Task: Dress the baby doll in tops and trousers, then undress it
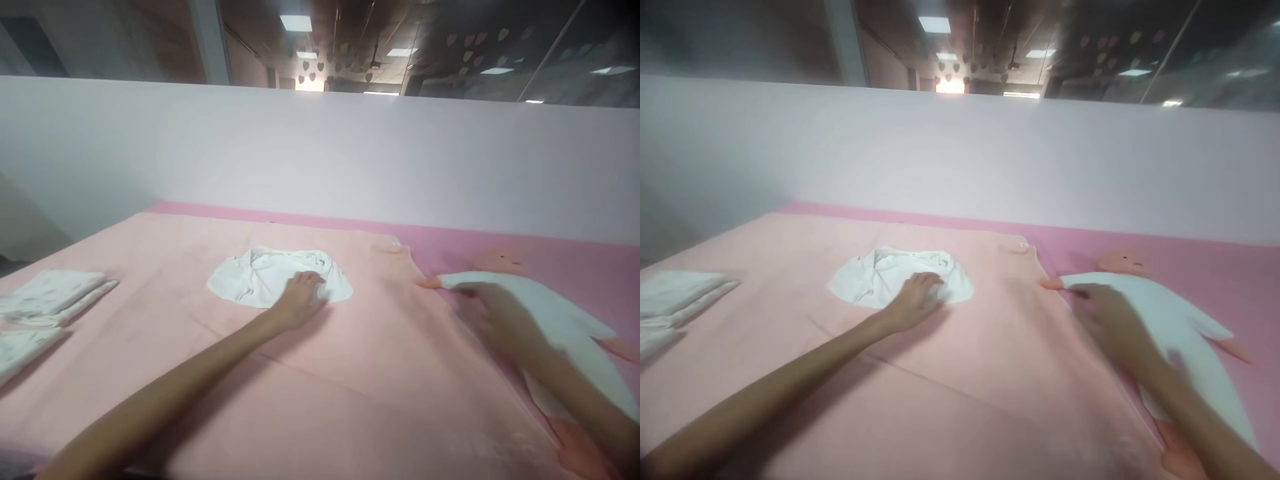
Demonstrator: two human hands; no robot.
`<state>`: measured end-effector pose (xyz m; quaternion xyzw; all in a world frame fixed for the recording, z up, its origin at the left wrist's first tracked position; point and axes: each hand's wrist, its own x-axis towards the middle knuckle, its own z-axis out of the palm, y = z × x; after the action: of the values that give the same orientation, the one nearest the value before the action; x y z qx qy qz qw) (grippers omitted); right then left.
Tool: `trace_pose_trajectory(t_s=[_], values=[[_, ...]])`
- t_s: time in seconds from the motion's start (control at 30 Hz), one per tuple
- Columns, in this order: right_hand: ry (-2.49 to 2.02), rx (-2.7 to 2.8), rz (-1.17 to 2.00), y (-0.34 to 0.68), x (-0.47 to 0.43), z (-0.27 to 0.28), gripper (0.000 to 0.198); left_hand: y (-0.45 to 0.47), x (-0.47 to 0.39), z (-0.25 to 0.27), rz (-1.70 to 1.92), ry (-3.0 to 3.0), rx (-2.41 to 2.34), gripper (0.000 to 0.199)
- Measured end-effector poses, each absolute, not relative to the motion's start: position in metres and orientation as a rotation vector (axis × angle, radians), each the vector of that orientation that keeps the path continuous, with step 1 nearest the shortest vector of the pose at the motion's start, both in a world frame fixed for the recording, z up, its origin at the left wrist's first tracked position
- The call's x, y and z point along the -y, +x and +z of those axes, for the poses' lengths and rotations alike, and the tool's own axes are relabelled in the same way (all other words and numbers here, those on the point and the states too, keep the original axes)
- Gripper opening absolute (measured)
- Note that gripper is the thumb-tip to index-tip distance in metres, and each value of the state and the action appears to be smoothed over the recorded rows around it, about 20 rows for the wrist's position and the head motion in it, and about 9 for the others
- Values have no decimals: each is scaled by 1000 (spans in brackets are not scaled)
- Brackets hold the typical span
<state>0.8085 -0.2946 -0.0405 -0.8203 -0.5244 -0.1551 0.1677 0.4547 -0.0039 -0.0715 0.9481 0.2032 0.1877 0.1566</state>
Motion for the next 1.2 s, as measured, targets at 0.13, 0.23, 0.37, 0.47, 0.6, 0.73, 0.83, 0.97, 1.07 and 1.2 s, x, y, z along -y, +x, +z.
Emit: trace_pose_trajectory(t_s=[0.13, 0.23, 0.37, 0.47, 0.6, 0.73, 0.83, 0.97, 1.07, 1.2], values=[[-1967, 1851, -285, 707, 223, -74, 32, 357, -22, -78, 622, 2789, -871, 35], [-1910, 2032, -241, 661, 183, -96, 32, 311, -38, -82, 562, 2841, -1107, 31], [-1987, 2041, -128, 640, 149, -106, 35, 279, -55, -84, 474, 2854, -1174, 31], [-2030, 2007, -79, 634, 134, -103, 29, 271, -69, -88, 411, 2962, -1051, 28], [-2065, 1971, -39, 624, 127, -90, 26, 270, -81, -88, 322, 3160, -925, 25], [-2088, 1923, 57, 616, 141, -70, 31, 261, -74, -73, 289, 3170, -843, 24], [-2088, 1882, 163, 605, 175, -48, 31, 235, -50, -60, 333, 3103, -774, 27], [-2078, 1921, 194, 582, 248, -32, 31, 183, 9, -56, 377, 3061, -731, 37], [-2099, 1927, 232, 567, 303, -53, 29, 147, 59, -63, 365, 2967, -673, 39], [-2028, 1851, 266, 560, 348, -104, 24, 123, 101, -70, 311, 2854, -791, 28]])
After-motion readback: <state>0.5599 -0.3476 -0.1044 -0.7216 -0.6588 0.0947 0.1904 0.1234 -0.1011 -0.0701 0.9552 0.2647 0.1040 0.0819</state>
